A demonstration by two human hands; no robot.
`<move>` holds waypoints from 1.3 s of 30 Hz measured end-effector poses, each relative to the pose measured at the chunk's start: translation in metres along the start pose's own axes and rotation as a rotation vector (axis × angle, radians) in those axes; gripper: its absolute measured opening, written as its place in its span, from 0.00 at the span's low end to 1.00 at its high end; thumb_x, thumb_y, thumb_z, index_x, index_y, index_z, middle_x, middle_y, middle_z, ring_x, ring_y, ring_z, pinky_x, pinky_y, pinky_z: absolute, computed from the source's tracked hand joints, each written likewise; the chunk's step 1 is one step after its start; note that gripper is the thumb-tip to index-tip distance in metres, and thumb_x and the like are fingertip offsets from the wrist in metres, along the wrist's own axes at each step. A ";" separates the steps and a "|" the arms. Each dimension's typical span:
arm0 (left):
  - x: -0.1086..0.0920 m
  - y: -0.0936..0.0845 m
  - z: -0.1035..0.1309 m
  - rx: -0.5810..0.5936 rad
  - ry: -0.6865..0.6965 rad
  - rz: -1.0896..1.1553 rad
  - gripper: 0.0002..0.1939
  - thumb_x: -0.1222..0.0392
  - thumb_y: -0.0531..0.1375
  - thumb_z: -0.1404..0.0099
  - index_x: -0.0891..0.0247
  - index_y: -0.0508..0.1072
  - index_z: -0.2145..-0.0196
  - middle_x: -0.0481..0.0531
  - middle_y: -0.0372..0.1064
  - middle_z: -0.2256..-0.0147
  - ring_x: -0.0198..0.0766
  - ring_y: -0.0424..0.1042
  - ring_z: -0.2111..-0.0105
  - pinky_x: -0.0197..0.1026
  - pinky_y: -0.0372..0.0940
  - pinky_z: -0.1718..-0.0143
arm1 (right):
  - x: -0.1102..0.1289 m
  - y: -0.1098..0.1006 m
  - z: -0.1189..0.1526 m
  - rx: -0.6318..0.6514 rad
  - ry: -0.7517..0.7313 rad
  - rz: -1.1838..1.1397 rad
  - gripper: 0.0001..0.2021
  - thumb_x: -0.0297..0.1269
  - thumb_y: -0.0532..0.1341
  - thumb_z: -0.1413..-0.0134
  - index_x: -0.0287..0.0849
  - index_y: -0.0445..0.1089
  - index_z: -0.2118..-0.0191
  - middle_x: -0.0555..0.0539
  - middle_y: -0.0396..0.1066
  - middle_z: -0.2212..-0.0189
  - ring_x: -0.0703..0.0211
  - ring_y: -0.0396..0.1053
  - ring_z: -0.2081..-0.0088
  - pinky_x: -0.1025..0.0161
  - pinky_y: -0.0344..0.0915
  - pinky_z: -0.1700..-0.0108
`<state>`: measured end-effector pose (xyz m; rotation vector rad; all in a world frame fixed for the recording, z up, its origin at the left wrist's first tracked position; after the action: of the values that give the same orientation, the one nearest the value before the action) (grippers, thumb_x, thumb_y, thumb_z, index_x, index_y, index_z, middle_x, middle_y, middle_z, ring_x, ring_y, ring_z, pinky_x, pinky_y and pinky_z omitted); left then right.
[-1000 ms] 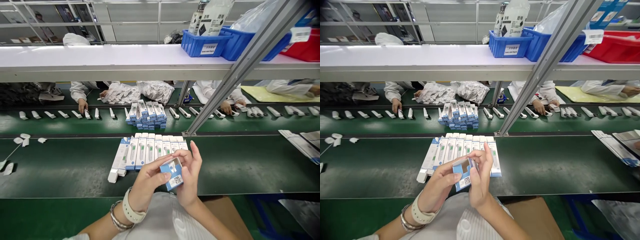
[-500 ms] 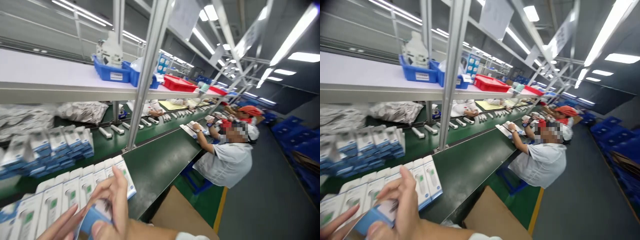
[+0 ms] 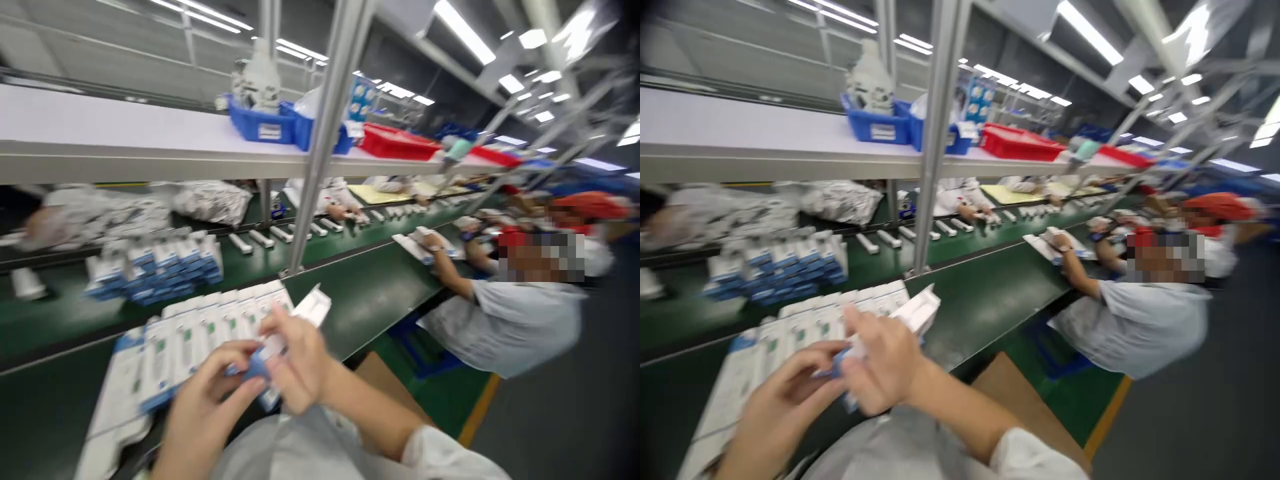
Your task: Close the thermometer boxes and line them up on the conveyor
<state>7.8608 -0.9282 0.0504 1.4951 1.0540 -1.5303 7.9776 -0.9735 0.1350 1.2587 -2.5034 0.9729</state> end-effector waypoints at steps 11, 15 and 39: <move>-0.016 0.014 0.001 0.042 0.113 -0.036 0.13 0.61 0.61 0.42 0.57 0.75 0.57 0.53 0.69 0.64 0.37 0.68 0.64 0.34 0.65 0.70 | -0.027 0.021 0.019 0.026 0.270 -0.276 0.29 0.33 0.45 0.43 0.44 0.35 0.36 0.47 0.63 0.69 0.58 0.65 0.70 0.56 0.65 0.69; -0.015 0.013 0.000 0.006 0.126 -0.058 0.12 0.62 0.61 0.42 0.57 0.76 0.59 0.52 0.69 0.66 0.36 0.68 0.66 0.34 0.63 0.70 | -0.032 0.024 0.022 -0.015 0.350 -0.334 0.29 0.33 0.45 0.42 0.47 0.37 0.37 0.48 0.63 0.69 0.58 0.64 0.70 0.57 0.64 0.69; 0.105 -0.069 0.034 -0.689 -0.282 0.314 0.25 0.52 0.61 0.44 0.61 0.57 0.53 0.56 0.64 0.55 0.37 0.69 0.56 0.36 0.67 0.58 | -0.143 0.006 0.144 -0.327 1.263 -0.106 0.31 0.50 0.53 0.48 0.46 0.45 0.40 0.42 0.43 0.39 0.47 0.45 0.38 0.45 0.44 0.40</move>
<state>7.7794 -0.9286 -0.0513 0.8811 0.9822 -0.9744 8.0816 -0.9672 -0.0393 0.3904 -1.4674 0.8548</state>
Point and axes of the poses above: each hand's wrist, its own z-axis away from the middle knuckle, its own y-axis out of the palm, x = y × z, the point moved 9 cm from there along -z, towards the middle knuckle
